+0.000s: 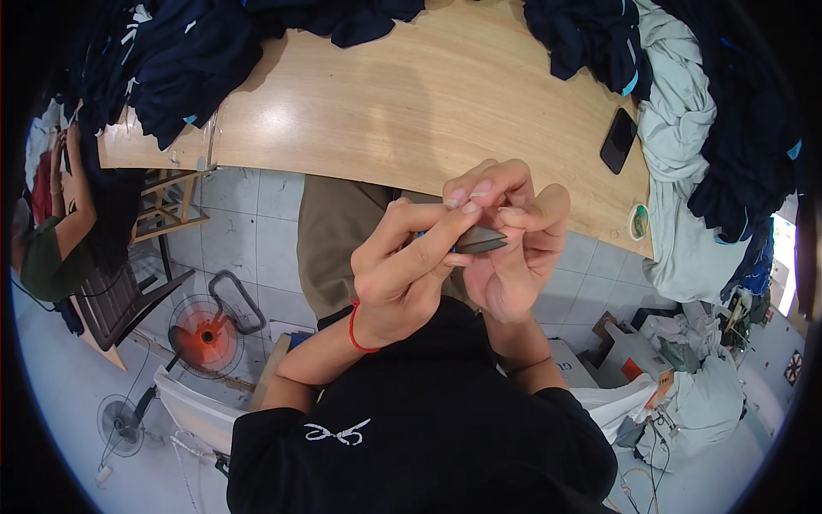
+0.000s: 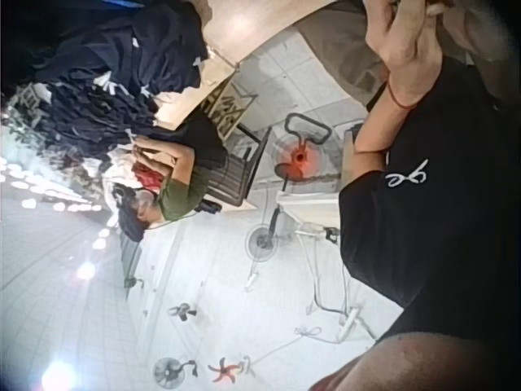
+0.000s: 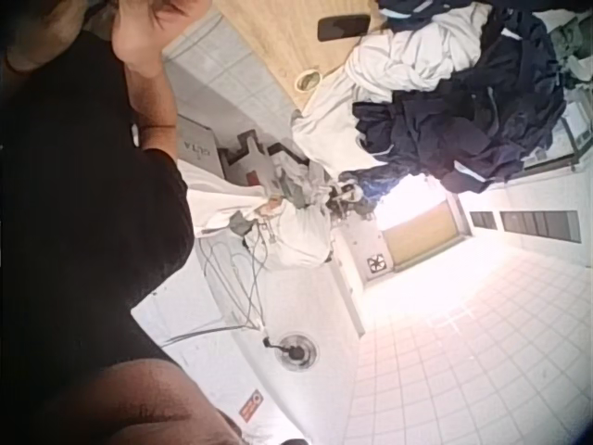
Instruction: Trimming loose threads from blue athletic pants using small hand snips.
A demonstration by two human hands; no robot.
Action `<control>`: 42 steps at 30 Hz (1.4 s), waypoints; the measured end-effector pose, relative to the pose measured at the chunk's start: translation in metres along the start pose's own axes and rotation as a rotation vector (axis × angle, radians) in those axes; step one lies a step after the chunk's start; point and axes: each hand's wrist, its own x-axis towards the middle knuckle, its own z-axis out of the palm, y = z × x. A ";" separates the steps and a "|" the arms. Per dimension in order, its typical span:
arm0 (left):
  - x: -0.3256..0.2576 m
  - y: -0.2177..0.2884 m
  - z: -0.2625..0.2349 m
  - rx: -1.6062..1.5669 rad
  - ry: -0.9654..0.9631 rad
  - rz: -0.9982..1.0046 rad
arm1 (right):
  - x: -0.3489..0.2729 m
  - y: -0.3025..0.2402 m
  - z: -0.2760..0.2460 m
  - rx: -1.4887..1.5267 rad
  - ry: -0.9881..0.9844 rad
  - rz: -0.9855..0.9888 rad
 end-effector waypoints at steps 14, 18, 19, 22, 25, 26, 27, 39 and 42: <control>0.001 -0.005 0.000 0.055 0.020 0.034 | 0.001 0.001 -0.001 -0.002 -0.023 0.021; -0.001 -0.007 0.000 0.080 0.026 0.045 | 0.000 0.001 -0.001 0.006 -0.013 0.029; -0.001 -0.007 -0.001 0.080 0.025 0.042 | 0.000 0.001 -0.002 0.000 -0.020 0.027; 0.000 -0.007 0.000 0.091 0.033 0.067 | 0.000 0.001 -0.001 0.010 -0.026 0.032; -0.002 -0.008 0.000 0.095 0.046 0.076 | -0.001 0.001 -0.001 0.021 -0.034 0.033; -0.002 -0.008 0.000 0.096 0.047 0.078 | 0.000 0.001 -0.001 0.018 -0.042 0.027; -0.002 -0.008 -0.001 0.099 0.043 0.081 | -0.001 -0.001 0.000 0.018 -0.043 0.027; -0.001 -0.007 -0.003 0.131 0.018 0.105 | -0.001 -0.003 -0.001 0.014 -0.035 0.026; 0.000 -0.006 -0.003 0.135 0.015 0.109 | 0.001 -0.003 -0.003 0.024 -0.061 0.014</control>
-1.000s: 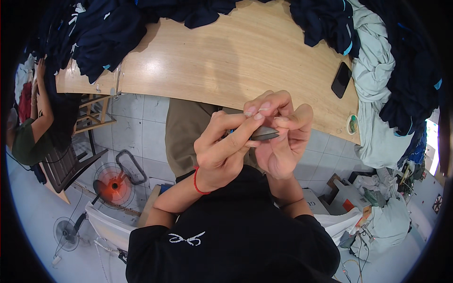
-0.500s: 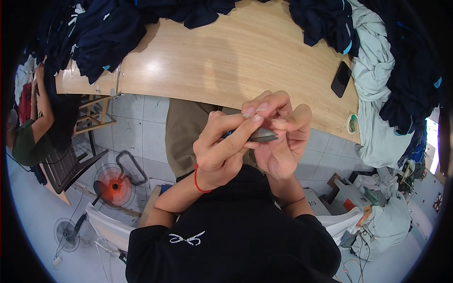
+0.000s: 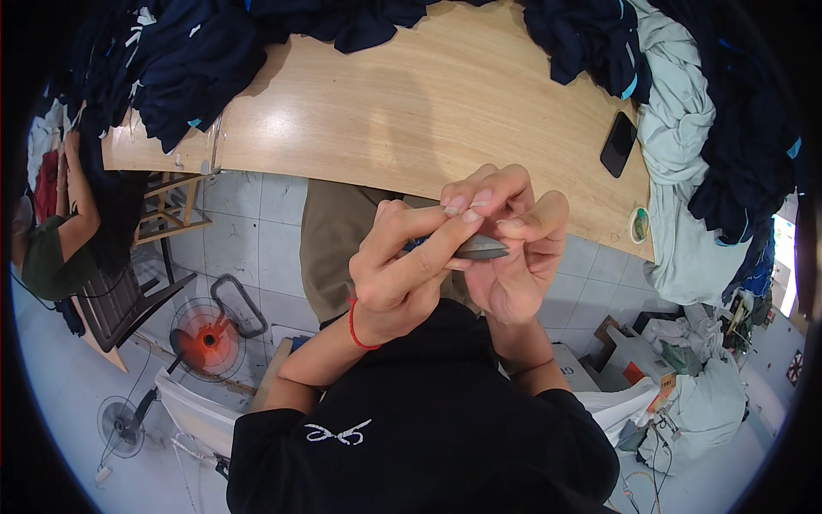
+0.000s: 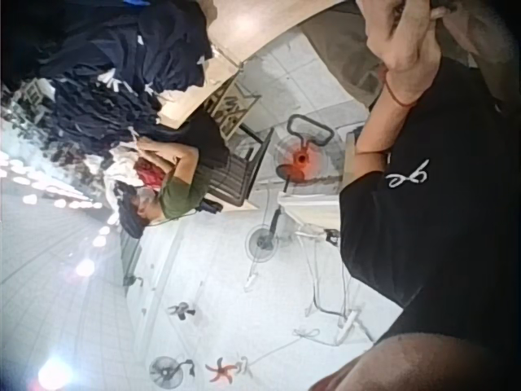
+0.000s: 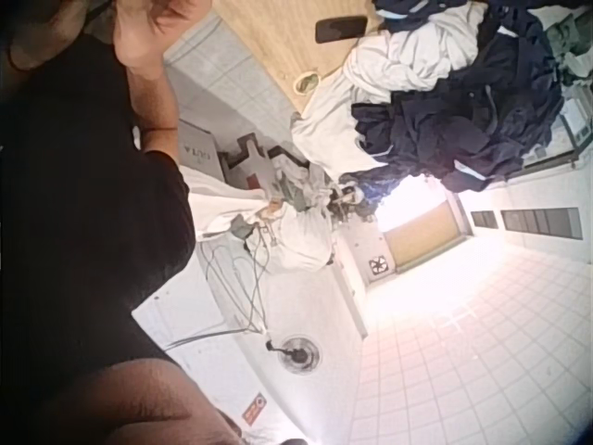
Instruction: Trimming loose threads from blue athletic pants using small hand snips.
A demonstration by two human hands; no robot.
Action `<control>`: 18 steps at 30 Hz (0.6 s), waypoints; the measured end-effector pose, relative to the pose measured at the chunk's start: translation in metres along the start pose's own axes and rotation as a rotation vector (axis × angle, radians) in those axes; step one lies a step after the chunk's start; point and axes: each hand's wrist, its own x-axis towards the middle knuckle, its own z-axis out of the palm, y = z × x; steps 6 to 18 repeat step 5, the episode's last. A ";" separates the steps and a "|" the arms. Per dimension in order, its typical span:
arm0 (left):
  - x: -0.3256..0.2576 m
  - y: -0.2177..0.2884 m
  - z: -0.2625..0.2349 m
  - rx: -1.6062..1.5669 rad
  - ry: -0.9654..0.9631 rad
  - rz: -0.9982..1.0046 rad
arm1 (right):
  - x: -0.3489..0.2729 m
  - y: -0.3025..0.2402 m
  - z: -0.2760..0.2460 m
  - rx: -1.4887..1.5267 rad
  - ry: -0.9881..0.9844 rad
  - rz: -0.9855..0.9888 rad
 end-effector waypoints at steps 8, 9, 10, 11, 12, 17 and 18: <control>0.002 0.002 0.000 -0.011 -0.010 -0.010 | 0.000 0.001 -0.004 -0.009 -0.024 -0.012; 0.002 0.002 0.000 -0.011 -0.010 -0.010 | 0.000 0.001 -0.004 -0.009 -0.024 -0.012; 0.002 0.002 0.000 -0.011 -0.010 -0.010 | 0.000 0.001 -0.004 -0.009 -0.024 -0.012; 0.002 0.002 0.000 -0.011 -0.010 -0.010 | 0.000 0.001 -0.004 -0.009 -0.024 -0.012; 0.002 0.002 0.000 -0.011 -0.010 -0.010 | 0.000 0.001 -0.004 -0.009 -0.024 -0.012; 0.002 0.002 0.000 -0.011 -0.010 -0.010 | 0.000 0.001 -0.004 -0.009 -0.024 -0.012; 0.002 0.002 0.000 -0.011 -0.010 -0.010 | 0.000 0.001 -0.004 -0.009 -0.024 -0.012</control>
